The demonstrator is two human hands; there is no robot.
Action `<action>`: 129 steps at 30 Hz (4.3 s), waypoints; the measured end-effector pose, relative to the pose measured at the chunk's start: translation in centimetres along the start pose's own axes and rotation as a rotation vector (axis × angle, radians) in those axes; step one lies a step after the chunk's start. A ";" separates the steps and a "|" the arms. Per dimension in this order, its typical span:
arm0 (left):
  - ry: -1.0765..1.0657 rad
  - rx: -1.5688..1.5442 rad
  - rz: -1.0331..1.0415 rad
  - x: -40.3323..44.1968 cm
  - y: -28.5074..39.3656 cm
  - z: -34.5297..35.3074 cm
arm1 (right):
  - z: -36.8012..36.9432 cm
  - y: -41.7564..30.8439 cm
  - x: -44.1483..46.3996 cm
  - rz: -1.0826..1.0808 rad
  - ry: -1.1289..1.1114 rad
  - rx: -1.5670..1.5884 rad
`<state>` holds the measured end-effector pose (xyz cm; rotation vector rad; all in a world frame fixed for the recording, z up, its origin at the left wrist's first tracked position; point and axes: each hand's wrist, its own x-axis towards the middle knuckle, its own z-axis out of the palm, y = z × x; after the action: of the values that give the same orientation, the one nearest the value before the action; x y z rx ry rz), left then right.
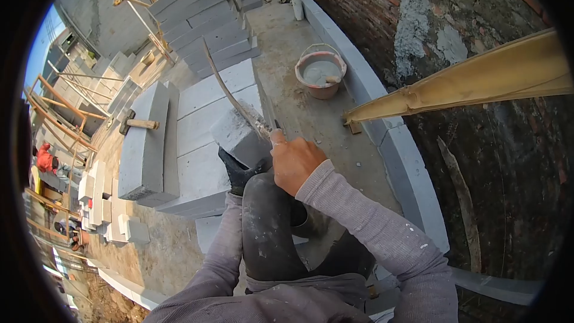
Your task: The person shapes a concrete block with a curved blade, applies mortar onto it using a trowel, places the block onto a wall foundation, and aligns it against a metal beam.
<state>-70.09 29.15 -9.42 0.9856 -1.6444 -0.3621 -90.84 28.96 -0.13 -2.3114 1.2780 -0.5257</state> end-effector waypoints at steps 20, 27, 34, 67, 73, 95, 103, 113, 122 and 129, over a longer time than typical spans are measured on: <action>-0.132 0.205 -0.575 -7.3 -9.2 -8.6 | 2.3 5.6 -3.4 0.222 0.106 1.498; 0.075 0.267 -0.269 0.2 -3.3 -7.5 | 5.0 3.9 -1.0 0.349 0.200 1.636; 0.081 0.186 -0.322 -0.5 -3.8 -8.1 | 5.2 4.0 0.6 0.235 -0.234 1.457; 0.019 0.250 -0.242 0.2 -4.5 -8.2 | -1.2 6.6 8.8 0.268 0.034 1.220; 0.042 0.106 -0.264 0.0 -4.7 -8.5 | 2.7 4.0 8.0 0.284 -0.342 1.148; 0.076 -0.016 -0.367 0.3 -3.2 -8.2 | 3.1 3.6 9.1 0.231 -0.395 1.249; 0.062 0.047 -0.290 0.0 -4.1 -8.3 | 4.1 1.0 6.4 0.187 -0.071 1.008; 0.076 0.116 -0.291 -0.4 -4.0 -8.3 | 4.5 1.7 5.2 0.156 0.175 0.946; 0.076 -0.906 -0.508 1.0 -1.1 -7.7 | 1.2 -0.5 6.8 0.161 0.215 0.879; 0.040 0.045 -0.268 -0.6 -4.7 -8.9 | 0.6 0.1 8.8 0.195 -0.173 1.090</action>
<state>-60.07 29.03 -10.19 1.2434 -1.4924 -0.4831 -86.17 21.45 0.37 -1.2739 0.7929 -0.6994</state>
